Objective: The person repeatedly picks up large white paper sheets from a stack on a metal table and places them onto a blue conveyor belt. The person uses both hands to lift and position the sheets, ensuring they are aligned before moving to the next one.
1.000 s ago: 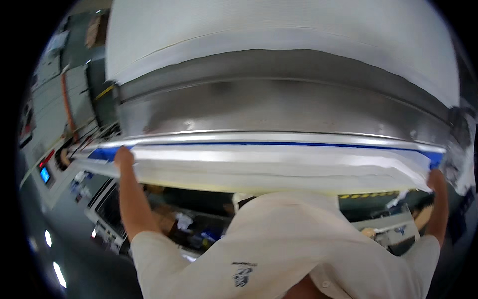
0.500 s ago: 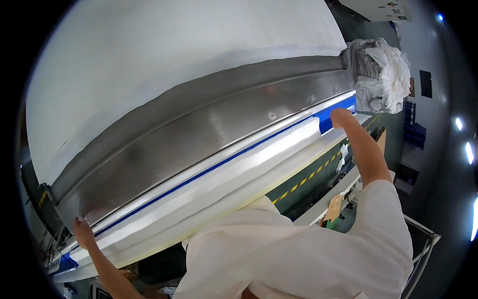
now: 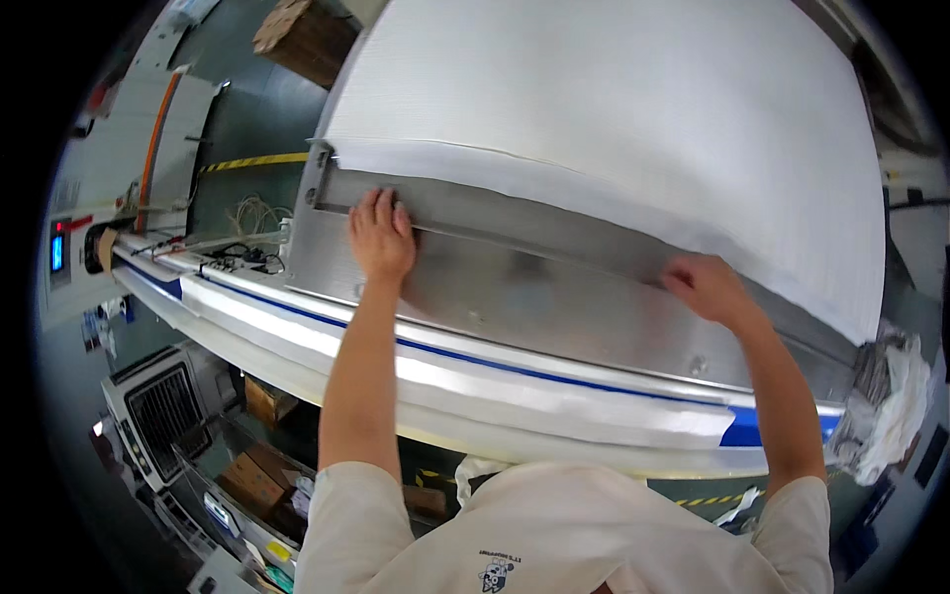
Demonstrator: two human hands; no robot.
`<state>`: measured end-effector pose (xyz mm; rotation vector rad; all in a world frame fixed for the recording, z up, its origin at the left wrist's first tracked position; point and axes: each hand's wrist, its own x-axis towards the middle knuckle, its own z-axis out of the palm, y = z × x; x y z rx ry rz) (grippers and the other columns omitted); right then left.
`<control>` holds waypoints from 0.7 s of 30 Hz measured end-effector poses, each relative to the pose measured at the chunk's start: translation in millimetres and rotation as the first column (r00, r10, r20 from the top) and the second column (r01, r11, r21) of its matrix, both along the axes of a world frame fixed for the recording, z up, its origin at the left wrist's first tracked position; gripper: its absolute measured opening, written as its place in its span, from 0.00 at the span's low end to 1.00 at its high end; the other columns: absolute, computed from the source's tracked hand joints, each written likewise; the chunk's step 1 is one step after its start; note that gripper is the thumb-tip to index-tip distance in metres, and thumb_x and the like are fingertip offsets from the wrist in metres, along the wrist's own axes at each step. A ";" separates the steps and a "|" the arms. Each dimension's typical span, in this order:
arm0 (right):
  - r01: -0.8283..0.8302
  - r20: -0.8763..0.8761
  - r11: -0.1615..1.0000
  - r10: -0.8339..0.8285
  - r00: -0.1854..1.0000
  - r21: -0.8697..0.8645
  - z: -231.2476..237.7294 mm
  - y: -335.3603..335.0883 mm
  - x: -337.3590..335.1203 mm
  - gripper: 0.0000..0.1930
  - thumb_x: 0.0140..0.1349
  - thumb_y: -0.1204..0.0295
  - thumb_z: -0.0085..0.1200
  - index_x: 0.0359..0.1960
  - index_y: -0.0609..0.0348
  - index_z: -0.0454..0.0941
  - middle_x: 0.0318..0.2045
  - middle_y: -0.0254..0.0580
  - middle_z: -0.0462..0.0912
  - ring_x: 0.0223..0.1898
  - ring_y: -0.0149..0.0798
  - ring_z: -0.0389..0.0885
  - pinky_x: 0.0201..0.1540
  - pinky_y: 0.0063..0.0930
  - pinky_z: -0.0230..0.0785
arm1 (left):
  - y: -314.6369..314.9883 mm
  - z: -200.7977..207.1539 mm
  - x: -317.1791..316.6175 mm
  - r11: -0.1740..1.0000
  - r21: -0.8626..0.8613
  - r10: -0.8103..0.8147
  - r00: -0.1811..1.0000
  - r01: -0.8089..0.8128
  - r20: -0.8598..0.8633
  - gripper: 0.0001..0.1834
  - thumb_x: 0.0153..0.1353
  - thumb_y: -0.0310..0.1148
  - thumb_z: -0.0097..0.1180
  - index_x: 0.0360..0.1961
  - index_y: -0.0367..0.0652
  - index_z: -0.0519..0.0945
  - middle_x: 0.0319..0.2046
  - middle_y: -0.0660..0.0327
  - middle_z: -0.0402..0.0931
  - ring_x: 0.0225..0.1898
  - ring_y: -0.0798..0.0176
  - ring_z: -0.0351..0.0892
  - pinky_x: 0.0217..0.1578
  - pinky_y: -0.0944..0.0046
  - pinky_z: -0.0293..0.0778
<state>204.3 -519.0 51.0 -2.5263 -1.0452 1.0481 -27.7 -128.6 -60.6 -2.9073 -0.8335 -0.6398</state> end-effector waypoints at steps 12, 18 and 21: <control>-0.139 0.067 0.824 0.122 0.990 0.549 -31.7 383.4 -7.0 0.09 0.53 0.65 0.53 0.30 0.57 0.78 0.25 0.38 0.81 0.27 0.38 0.78 0.34 0.29 0.70 | -11.2 11.9 10.4 0.984 -0.176 0.041 0.995 -0.025 0.087 0.19 0.56 0.35 0.49 0.49 0.42 0.72 0.51 0.55 0.69 0.55 0.51 0.66 0.58 0.48 0.57; -0.151 0.117 0.845 0.105 0.988 0.513 -46.8 413.3 -2.6 0.08 0.49 0.63 0.53 0.28 0.49 0.81 0.29 0.38 0.83 0.34 0.43 0.80 0.39 0.36 0.73 | -8.2 11.2 9.2 0.975 -0.219 0.054 0.997 -0.040 0.055 0.19 0.57 0.35 0.49 0.50 0.43 0.71 0.52 0.55 0.68 0.57 0.52 0.65 0.59 0.47 0.54; -0.113 0.103 0.872 0.072 0.992 0.477 -44.1 418.2 -7.2 0.08 0.49 0.63 0.54 0.28 0.48 0.82 0.29 0.37 0.83 0.34 0.42 0.81 0.39 0.36 0.73 | -4.4 8.8 7.6 0.977 -0.209 0.059 0.997 -0.046 0.055 0.20 0.55 0.34 0.50 0.50 0.42 0.71 0.51 0.54 0.68 0.56 0.51 0.65 0.59 0.48 0.56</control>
